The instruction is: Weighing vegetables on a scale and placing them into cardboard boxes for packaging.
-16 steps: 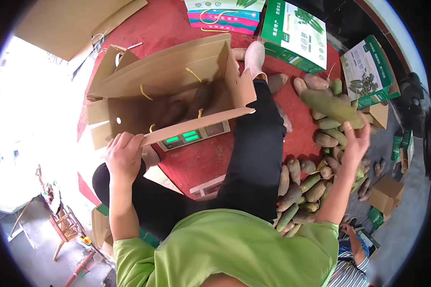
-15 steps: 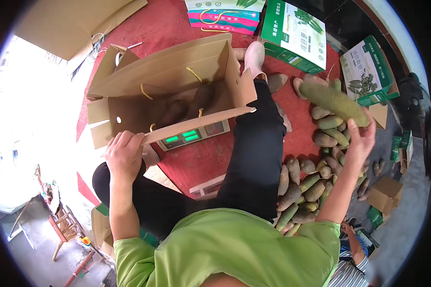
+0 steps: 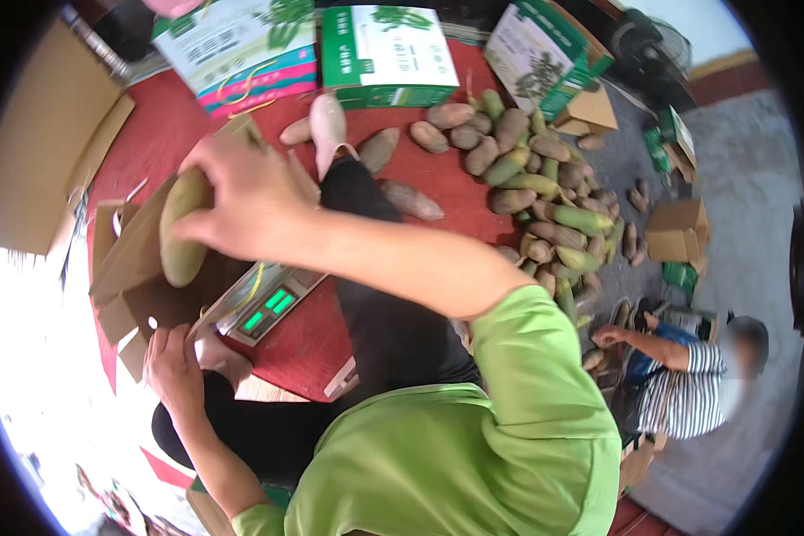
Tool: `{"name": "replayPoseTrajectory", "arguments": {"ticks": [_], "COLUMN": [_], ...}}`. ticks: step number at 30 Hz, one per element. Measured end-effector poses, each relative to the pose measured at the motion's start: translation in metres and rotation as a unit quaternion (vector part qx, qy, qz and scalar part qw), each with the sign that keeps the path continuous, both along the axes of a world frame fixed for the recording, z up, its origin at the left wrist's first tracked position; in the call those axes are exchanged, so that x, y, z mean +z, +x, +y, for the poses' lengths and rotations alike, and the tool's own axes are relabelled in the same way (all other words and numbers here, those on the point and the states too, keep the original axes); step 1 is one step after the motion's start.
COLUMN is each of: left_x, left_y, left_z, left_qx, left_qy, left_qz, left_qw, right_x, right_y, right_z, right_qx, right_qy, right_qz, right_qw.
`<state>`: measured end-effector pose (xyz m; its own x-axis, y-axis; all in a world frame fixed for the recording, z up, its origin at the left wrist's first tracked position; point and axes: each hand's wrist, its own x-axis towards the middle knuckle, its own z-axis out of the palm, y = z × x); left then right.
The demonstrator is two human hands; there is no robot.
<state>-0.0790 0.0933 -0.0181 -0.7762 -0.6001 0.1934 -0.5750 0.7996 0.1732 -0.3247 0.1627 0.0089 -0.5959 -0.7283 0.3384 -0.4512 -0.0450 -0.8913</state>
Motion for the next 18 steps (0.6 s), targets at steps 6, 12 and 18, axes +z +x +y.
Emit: {"name": "replayPoseTrajectory", "arguments": {"ticks": [6, 12, 18], "left_x": [-0.007, -0.007, -0.002], "left_y": [-0.001, 0.004, 0.003], "left_z": [-0.002, -0.004, -0.001], "left_qx": [-0.008, 0.002, 0.02], "left_qy": [-0.007, 0.006, 0.03], "left_qz": [-0.011, 0.004, 0.004], "left_qw": [1.0, 1.0, 0.999], "right_x": [-0.018, -0.006, -0.106], "right_y": [0.009, -0.039, -0.115], "right_z": [-0.018, 0.051, 0.149], "right_qx": [-0.02, -0.026, -0.203], "right_qy": [0.104, -0.034, 0.034], "right_qz": [0.055, -0.035, -0.146], "right_qw": [0.993, 0.998, 0.968]}}
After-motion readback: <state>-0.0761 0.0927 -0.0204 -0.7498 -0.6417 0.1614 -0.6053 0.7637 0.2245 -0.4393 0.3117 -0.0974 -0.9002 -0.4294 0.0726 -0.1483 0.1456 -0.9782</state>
